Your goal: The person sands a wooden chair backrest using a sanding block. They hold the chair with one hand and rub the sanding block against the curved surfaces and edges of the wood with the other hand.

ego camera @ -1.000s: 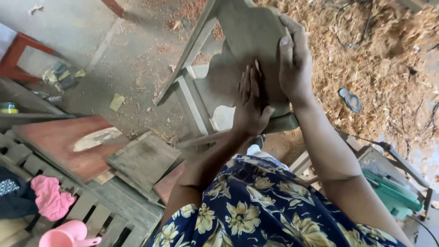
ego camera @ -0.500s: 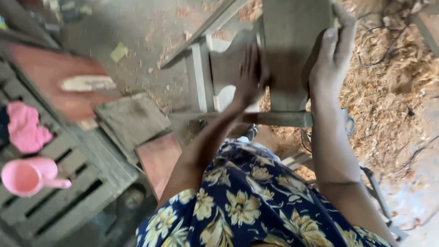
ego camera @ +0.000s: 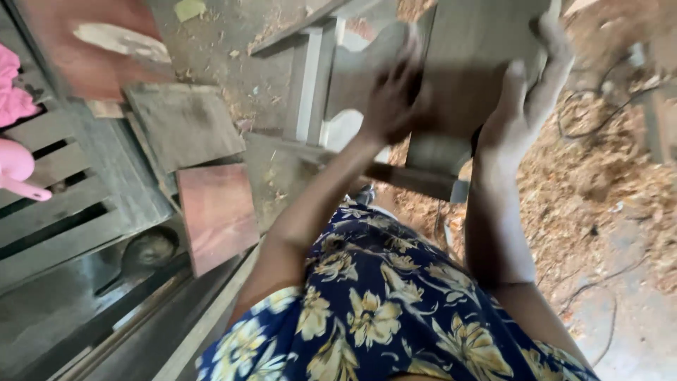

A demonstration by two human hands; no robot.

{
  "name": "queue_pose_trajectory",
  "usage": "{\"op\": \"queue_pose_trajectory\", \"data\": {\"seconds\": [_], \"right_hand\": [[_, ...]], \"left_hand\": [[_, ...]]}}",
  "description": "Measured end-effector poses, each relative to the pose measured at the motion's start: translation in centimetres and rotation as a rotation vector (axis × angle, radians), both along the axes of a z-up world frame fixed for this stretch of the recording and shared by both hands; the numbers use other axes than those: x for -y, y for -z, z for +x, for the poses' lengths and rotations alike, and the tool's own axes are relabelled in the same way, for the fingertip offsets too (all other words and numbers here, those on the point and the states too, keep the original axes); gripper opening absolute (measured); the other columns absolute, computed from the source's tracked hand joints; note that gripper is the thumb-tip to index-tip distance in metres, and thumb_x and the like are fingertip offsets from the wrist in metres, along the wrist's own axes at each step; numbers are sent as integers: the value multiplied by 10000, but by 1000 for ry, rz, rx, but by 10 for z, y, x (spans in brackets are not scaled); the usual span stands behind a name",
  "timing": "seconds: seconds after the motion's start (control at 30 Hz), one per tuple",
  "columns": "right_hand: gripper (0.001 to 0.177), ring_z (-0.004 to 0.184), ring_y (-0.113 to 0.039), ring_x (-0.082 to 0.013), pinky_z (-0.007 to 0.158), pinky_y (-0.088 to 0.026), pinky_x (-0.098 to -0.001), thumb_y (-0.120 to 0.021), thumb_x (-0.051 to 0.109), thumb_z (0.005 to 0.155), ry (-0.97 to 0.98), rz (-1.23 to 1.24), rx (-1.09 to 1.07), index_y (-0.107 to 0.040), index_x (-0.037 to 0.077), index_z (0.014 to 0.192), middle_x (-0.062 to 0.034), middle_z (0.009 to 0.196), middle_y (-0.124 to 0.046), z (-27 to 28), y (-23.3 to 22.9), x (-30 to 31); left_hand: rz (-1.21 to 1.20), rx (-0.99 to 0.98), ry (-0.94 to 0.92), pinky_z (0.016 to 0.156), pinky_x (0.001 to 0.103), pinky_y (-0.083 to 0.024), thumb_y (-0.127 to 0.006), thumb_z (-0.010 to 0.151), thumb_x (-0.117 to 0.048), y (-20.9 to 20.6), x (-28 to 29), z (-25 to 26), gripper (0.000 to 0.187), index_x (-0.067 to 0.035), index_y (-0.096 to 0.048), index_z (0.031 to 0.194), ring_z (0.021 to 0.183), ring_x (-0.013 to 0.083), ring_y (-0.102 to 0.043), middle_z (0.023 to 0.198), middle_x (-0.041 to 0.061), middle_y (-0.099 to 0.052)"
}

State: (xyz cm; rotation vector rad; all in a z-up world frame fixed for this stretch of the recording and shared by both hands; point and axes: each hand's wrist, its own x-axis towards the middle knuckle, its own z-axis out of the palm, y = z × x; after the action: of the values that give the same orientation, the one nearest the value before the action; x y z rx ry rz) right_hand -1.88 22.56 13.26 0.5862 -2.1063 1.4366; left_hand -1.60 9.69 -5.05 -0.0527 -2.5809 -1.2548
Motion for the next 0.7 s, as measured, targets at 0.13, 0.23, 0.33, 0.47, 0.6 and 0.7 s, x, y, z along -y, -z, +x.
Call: {"op": "queue_pose_trajectory", "data": {"seconds": [0.13, 0.23, 0.33, 0.47, 0.6, 0.7], "right_hand": [[366, 1343, -459, -279, 1175, -383, -428, -463, 26, 1055, 13, -52, 63, -468, 16, 1420, -158, 1381, -486, 1, 10, -11], [325, 1346, -435, -262, 1171, -366, -399, -474, 42, 1092, -42, -89, 68, -453, 27, 1416, -148, 1380, -463, -3, 6, -5], [294, 1325, -432, -263, 1185, -355, -429, -496, 118, 1123, -10, -16, 75, -463, 51, 1408, -124, 1362, -459, 5, -8, 1], [391, 633, -280, -82, 526, -276, -225, -424, -111, 1056, -88, -178, 247, -458, 87, 1392, -163, 1460, -437, 1, 6, -20], [333, 1273, -435, -246, 837, -398, -338, -571, 264, 1138, -13, -26, 225, -459, 94, 1402, -138, 1372, -448, -1, -5, -16], [296, 1295, -441, -284, 1071, -399, -430, -536, 229, 1141, -25, 66, 137, -445, 90, 1386, -139, 1329, -428, 1, -18, -2]], "left_hand": [[110, 147, 276, 1134, 587, -281, -320, 1053, -673, -34, 28, 47, 738, -350, -123, 1687, 1456, 448, -330, 1782, -48, -126], [50, 54, 301, 1281, 671, -131, -417, 1082, -567, 6, 9, -13, 784, -284, -43, 1710, 1673, 362, 7, 1794, -30, 20], [51, -57, 250, 1334, 678, -70, -483, 1097, -401, 24, -8, -48, 812, -226, 1, 1725, 1704, 252, 31, 1804, 7, 70], [5, -2, 411, 1292, 702, 49, -469, 1010, -553, 6, 11, 20, 920, -144, -17, 1699, 1663, 369, 43, 1777, 116, 31], [-14, -26, 350, 1368, 582, -40, -232, 1023, -750, -8, 5, 11, 925, -124, -127, 1695, 1679, 350, -48, 1777, 83, -92], [288, 49, 335, 1400, 611, -46, -547, 1044, -256, -39, 0, -35, 851, -177, -49, 1729, 1717, 176, 27, 1812, 2, 47]]}}
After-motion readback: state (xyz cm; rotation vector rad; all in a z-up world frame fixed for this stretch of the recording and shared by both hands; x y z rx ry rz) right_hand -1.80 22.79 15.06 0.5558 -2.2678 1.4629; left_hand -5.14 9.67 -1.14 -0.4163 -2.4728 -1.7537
